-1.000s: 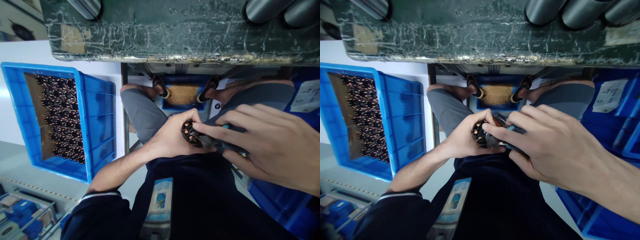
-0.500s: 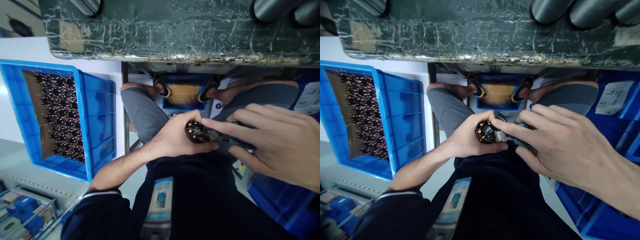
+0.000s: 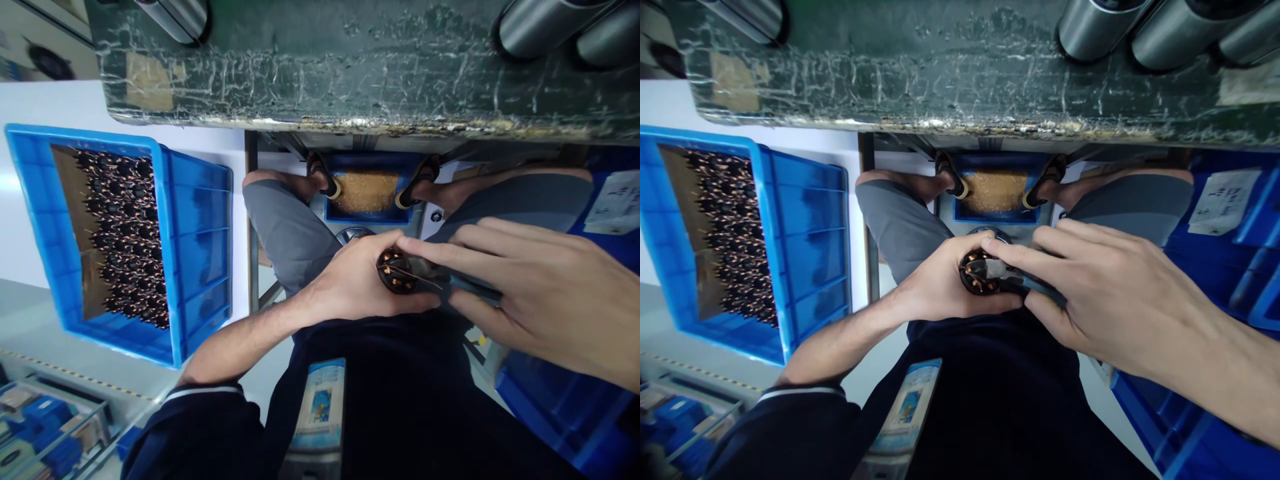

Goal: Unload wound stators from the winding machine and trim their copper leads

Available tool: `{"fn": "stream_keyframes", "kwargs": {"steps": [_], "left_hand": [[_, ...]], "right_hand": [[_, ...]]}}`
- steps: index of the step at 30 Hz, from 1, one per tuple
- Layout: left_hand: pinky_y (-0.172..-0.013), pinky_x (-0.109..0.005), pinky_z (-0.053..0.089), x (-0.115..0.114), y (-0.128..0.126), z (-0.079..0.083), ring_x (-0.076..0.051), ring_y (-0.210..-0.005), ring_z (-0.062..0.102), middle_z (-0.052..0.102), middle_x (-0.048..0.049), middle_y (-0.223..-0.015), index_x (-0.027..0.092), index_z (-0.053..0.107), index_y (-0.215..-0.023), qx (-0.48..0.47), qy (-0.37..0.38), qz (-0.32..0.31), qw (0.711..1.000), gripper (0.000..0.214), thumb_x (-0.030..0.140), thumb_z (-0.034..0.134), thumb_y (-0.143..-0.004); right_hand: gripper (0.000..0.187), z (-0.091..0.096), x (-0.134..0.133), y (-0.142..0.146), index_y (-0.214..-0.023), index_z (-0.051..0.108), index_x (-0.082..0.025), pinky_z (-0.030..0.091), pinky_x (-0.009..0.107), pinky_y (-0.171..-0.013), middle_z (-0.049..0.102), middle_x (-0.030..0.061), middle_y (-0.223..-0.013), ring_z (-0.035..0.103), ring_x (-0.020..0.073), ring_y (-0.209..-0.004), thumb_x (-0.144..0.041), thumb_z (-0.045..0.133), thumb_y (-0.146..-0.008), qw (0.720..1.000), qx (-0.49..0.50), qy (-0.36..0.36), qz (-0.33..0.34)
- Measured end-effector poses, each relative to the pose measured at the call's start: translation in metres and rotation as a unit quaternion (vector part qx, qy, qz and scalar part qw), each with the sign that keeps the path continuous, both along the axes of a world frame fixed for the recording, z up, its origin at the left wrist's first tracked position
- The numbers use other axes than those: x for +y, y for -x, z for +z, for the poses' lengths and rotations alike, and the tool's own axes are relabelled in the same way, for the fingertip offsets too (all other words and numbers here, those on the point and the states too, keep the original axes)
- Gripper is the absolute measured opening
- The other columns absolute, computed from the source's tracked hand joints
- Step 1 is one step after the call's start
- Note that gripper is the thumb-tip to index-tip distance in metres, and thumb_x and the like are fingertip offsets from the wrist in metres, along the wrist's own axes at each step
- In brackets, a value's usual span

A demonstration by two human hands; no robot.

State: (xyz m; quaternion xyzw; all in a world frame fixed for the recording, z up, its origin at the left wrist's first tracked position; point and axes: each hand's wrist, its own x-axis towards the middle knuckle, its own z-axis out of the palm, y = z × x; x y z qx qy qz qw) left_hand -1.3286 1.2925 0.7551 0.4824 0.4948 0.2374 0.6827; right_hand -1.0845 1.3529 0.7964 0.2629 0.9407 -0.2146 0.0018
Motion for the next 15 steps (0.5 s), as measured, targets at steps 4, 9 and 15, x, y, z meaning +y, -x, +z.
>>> {"fn": "stream_keyframes", "kwargs": {"steps": [4,9,15], "left_hand": [[-0.074,-0.033,0.05,-0.001,-0.005,0.003,-0.019,-0.083,0.072,0.075,0.0026,-0.09,0.025,0.063,-0.097,0.094,-0.028,-0.03,0.995,0.04,0.046,0.093,-0.081],[-0.075,-0.034,0.053,0.003,-0.008,0.011,-0.022,-0.086,0.076,0.079,0.0013,-0.095,0.026,0.067,-0.104,0.136,-0.039,-0.025,0.99,0.035,0.037,0.089,-0.079],[-0.07,-0.03,0.053,0.003,-0.008,-0.001,-0.018,-0.08,0.07,0.074,0.0011,-0.086,0.023,0.069,-0.091,0.045,0.004,-0.034,0.998,0.024,0.033,0.088,-0.081]], "right_hand": [[0.056,-0.004,-0.001,0.004,-0.161,0.065,-0.02,0.055,0.042,-0.066,0.071,0.004,-0.095,0.072,0.0265,-0.082,-0.022,0.055,-0.106,1.0,0.008,0.003,-0.002],[0.062,-0.009,0.002,0.003,-0.168,0.059,-0.027,0.054,0.038,-0.065,0.074,0.0014,-0.094,0.072,0.0233,-0.078,-0.022,0.055,-0.107,0.998,0.03,0.038,-0.037],[0.06,-0.013,-0.001,0.005,-0.164,0.065,-0.027,0.046,0.037,-0.056,0.071,-0.0004,-0.078,0.069,0.0225,-0.065,-0.02,0.054,-0.104,0.999,0.011,0.036,-0.024]]}}
